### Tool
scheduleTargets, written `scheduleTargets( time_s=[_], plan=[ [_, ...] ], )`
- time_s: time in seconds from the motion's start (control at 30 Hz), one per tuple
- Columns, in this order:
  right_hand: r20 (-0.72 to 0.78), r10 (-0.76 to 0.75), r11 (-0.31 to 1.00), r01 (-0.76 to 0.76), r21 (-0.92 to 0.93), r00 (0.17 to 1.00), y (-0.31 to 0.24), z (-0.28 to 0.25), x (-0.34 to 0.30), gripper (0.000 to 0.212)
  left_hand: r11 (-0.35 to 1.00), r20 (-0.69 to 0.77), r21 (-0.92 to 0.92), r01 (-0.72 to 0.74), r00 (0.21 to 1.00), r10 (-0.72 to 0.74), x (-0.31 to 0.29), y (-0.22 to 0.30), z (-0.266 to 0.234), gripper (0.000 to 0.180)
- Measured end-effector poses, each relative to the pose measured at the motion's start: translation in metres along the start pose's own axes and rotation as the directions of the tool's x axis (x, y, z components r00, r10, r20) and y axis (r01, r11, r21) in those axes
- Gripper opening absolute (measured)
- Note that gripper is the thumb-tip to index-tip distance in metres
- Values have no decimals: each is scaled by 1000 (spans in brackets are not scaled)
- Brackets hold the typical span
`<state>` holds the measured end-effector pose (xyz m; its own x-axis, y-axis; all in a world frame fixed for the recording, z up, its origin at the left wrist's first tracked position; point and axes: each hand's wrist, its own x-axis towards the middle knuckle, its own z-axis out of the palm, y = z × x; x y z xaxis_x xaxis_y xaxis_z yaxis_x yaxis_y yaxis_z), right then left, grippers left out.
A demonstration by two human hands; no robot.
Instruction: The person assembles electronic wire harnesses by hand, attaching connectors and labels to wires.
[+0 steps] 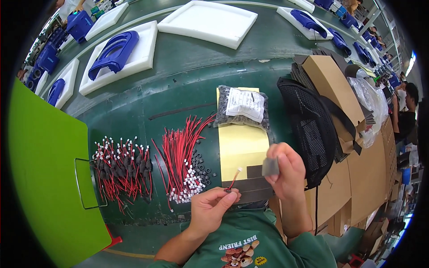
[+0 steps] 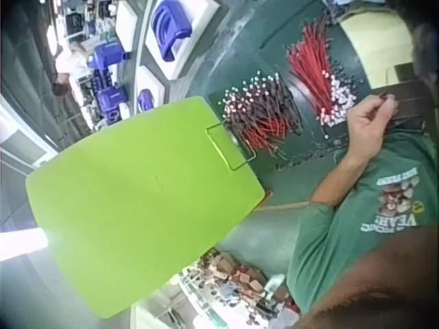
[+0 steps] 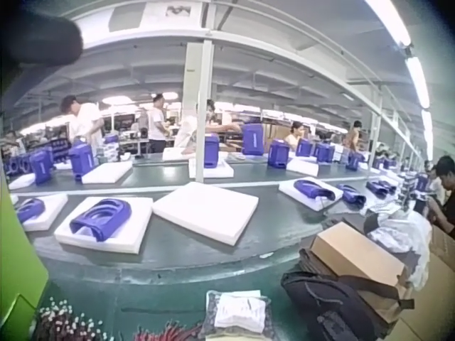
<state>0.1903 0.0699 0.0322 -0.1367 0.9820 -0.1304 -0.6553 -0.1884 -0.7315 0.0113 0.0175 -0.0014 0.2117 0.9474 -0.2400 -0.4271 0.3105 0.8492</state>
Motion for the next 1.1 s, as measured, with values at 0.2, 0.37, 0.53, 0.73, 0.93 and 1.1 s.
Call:
scheduleTargets(
  time_s=[0.2,0.37,0.53,0.73,0.93,1.1],
  plan=[
    [319,-208,491,380,-784,925,5,24,-16,10,997,-80,15,-78,994,79,6,11,7,18],
    [356,-260,377,434,-818,898,16,33,-9,8,921,-49,293,-257,958,283,10,8,3,22],
    [416,-349,175,495,-851,840,23,39,-13,21,880,77,398,-260,965,250,6,15,3,21],
    [350,-477,225,496,-838,807,12,35,-11,34,994,34,-97,-54,998,58,6,17,-1,21],
    [130,133,847,-44,-530,983,22,25,-5,28,994,56,-85,-63,996,67,6,24,3,22],
    [77,152,840,-88,-535,985,20,31,-4,20,983,195,-43,-181,963,186,4,28,1,30]
  ],
)
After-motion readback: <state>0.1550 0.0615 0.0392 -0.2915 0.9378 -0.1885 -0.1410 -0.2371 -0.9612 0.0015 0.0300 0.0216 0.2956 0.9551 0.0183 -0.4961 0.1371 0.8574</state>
